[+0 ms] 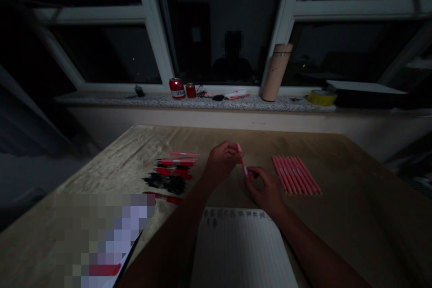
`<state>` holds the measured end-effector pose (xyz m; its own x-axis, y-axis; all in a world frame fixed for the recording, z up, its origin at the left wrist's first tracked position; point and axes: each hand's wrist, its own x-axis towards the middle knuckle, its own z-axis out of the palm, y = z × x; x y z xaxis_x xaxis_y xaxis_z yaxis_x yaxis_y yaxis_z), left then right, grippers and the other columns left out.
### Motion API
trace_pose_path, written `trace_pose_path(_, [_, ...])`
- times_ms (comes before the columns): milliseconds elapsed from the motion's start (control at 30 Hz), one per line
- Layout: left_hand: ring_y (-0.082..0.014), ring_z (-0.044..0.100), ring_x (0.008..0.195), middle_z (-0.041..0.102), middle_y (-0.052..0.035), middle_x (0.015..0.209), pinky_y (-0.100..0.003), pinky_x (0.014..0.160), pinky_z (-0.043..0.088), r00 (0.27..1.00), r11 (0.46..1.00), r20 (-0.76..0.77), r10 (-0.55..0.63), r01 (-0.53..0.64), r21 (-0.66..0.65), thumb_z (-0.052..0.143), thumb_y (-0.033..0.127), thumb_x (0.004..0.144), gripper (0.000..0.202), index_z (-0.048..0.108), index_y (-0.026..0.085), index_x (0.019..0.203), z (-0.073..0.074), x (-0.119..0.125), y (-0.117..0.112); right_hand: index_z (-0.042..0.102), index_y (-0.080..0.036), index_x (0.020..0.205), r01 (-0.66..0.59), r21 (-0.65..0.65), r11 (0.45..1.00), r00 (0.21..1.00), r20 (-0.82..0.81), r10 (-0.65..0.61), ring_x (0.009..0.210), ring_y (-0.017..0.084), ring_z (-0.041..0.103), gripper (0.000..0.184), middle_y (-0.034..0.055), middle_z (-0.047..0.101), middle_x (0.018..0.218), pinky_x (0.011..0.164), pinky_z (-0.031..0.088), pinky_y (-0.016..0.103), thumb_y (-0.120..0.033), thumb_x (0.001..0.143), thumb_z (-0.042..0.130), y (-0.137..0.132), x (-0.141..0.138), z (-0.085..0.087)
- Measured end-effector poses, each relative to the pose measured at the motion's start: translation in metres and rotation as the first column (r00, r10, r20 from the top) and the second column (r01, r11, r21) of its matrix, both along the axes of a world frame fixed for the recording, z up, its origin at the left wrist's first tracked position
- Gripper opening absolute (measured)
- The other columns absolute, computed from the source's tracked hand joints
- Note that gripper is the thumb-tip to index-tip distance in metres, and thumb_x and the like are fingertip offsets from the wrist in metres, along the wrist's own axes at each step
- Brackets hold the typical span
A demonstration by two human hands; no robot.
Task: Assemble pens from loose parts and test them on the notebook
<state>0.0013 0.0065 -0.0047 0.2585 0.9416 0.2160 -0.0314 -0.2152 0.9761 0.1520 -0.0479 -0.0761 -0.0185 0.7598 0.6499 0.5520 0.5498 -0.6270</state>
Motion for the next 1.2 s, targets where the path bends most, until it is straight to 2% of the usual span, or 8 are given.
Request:
trace_pose_path(200, [-0.0108, 0.059, 0.066, 0.061, -0.0014, 0.073, -0.021, 0.061, 0.045, 0.998, 0.997, -0.063, -0.02, 0.024, 0.07, 0.065, 0.026, 0.07, 0.019, 0.056, 0.014, 0.081, -0.0053, 0.0003, 0.0017, 0.056, -0.02, 0.096, -0.002, 0.011, 1.0, 1.0, 0.012, 0.002, 0.068, 0.014, 0.054, 0.017, -0.0001, 0.057, 0.073, 0.066, 0.043, 0.027, -0.017, 0.079, 0.055, -0.0009, 0.0003, 0.0022])
trace_pose_path(467, [-0.0103, 0.059, 0.066, 0.061, -0.0016, 0.072, -0.019, 0.062, 0.044, 0.996, 0.996, -0.039, -0.084, 0.085, 0.037, 0.06, 0.021, 0.071, 0.013, 0.056, 0.013, 0.08, -0.0042, 0.0002, 0.0025, 0.058, -0.019, 0.098, -0.023, -0.002, 1.0, 0.999, 0.04, 0.023, 0.069, 0.014, 0.055, 0.018, 0.0011, 0.058, 0.075, 0.065, 0.044, 0.026, -0.018, 0.081, 0.053, -0.002, 0.0021, 0.0011])
trace_pose_path(633, [-0.0105, 0.059, 0.068, 0.063, -0.0029, 0.077, -0.02, 0.064, 0.044, 0.991, 0.992, -0.038, -0.125, 0.126, 0.023, 0.063, 0.025, 0.069, 0.019, 0.057, 0.013, 0.083, -0.0036, 0.0012, 0.0016, 0.057, -0.019, 0.101, -0.042, -0.013, 0.999, 0.999, 0.032, 0.043, 0.073, 0.015, 0.055, 0.021, 0.0024, 0.058, 0.078, 0.067, 0.044, 0.027, -0.018, 0.082, 0.052, -0.0023, 0.0034, 0.0009])
trace_pose_path(767, [-0.0119, 0.059, 0.068, 0.062, -0.0021, 0.075, -0.022, 0.064, 0.045, 0.994, 0.996, -0.062, -0.086, 0.087, 0.016, 0.07, 0.029, 0.064, 0.027, 0.057, 0.013, 0.081, -0.0077, 0.0026, 0.0022, 0.057, -0.019, 0.103, -0.045, -0.012, 0.999, 0.998, 0.036, 0.046, 0.073, 0.015, 0.056, 0.021, 0.0028, 0.059, 0.078, 0.069, 0.045, 0.028, -0.019, 0.083, 0.051, -0.0023, 0.0026, 0.0028])
trace_pose_path(900, [-0.0122, 0.06, 0.066, 0.063, -0.0028, 0.073, -0.023, 0.064, 0.045, 0.994, 0.994, -0.013, -0.105, 0.105, -0.016, 0.071, 0.027, 0.063, 0.025, 0.058, 0.012, 0.079, -0.0074, 0.0027, 0.0019, 0.057, -0.02, 0.102, -0.03, -0.015, 0.999, 0.999, 0.04, 0.03, 0.073, 0.015, 0.056, 0.02, 0.0031, 0.059, 0.078, 0.068, 0.045, 0.029, -0.021, 0.083, 0.051, -0.0027, 0.0016, 0.0033])
trace_pose_path(1067, [-0.0144, 0.062, 0.074, 0.066, -0.0075, 0.083, -0.023, 0.067, 0.046, 0.975, 0.974, 0.104, -0.195, 0.205, -0.096, 0.071, 0.022, 0.062, 0.036, 0.057, 0.011, 0.094, -0.0033, 0.0026, 0.0005, 0.057, -0.019, 0.102, -0.029, -0.011, 1.0, 0.999, 0.038, 0.03, 0.074, 0.016, 0.057, 0.02, 0.0032, 0.06, 0.079, 0.069, 0.046, 0.029, -0.021, 0.083, 0.05, -0.0018, 0.0017, 0.0021])
trace_pose_path(1200, [-0.0109, 0.059, 0.065, 0.064, -0.0033, 0.075, -0.021, 0.062, 0.044, 0.983, 0.979, 0.081, -0.162, 0.171, -0.115, 0.075, 0.023, 0.057, 0.037, 0.057, 0.011, 0.086, -0.004, 0.0041, 0.0008, 0.057, -0.019, 0.103, -0.029, -0.018, 0.999, 0.999, 0.041, 0.03, 0.075, 0.016, 0.057, 0.021, 0.0034, 0.061, 0.08, 0.07, 0.046, 0.029, -0.021, 0.083, 0.05, -0.0014, 0.002, 0.0017])
